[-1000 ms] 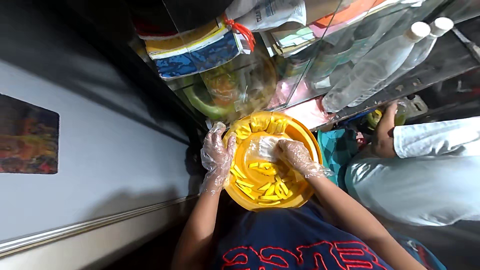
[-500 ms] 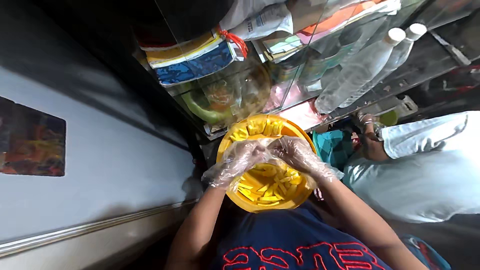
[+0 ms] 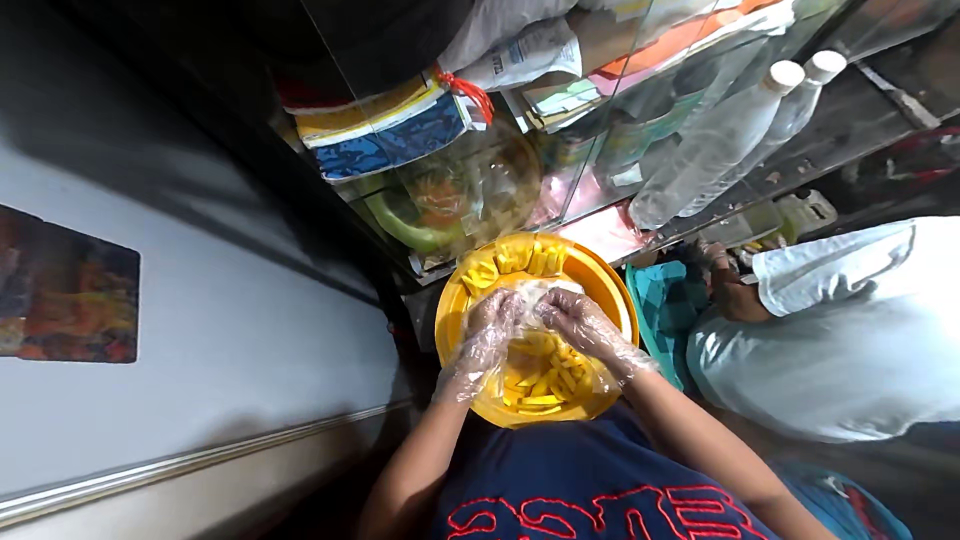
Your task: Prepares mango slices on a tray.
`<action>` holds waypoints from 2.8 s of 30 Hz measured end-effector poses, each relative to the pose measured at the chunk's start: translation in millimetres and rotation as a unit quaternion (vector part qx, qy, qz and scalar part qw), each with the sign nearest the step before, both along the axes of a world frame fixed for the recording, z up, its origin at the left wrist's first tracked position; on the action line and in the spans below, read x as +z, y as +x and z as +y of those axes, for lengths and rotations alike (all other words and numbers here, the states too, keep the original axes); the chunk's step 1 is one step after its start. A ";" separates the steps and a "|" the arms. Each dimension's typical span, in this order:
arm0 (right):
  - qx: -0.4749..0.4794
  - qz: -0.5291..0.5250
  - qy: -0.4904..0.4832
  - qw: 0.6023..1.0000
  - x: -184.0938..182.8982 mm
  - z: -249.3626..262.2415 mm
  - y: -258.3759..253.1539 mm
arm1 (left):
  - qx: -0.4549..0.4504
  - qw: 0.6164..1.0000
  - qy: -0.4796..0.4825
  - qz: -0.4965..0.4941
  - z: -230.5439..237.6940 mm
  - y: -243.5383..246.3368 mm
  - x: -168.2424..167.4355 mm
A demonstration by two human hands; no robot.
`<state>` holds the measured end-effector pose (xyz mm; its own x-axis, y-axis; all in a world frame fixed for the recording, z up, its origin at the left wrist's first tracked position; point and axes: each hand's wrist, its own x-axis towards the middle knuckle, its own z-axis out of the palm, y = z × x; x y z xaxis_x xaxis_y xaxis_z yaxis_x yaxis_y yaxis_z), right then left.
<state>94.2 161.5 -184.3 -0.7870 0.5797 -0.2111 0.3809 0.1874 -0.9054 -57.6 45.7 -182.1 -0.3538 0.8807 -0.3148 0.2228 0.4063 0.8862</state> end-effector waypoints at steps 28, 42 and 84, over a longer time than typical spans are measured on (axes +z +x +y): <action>-0.069 0.068 0.342 0.935 -15.5 -40.7 -17.8 | 0.028 0.990 -0.060 0.124 12.3 39.7 22.2; -0.059 -0.041 0.155 0.985 4.5 -19.5 -13.1 | 0.052 0.997 -0.038 0.042 13.3 24.9 16.3; -0.040 0.078 0.249 0.965 13.3 -42.4 -16.7 | 0.021 0.984 -0.059 0.168 4.7 32.0 35.2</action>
<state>77.5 119.1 -171.0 -0.7355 0.6386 0.2262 0.2783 0.5892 -0.7586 -25.6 50.4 -146.8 -0.4903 0.8278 -0.2726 0.4757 0.5163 0.7121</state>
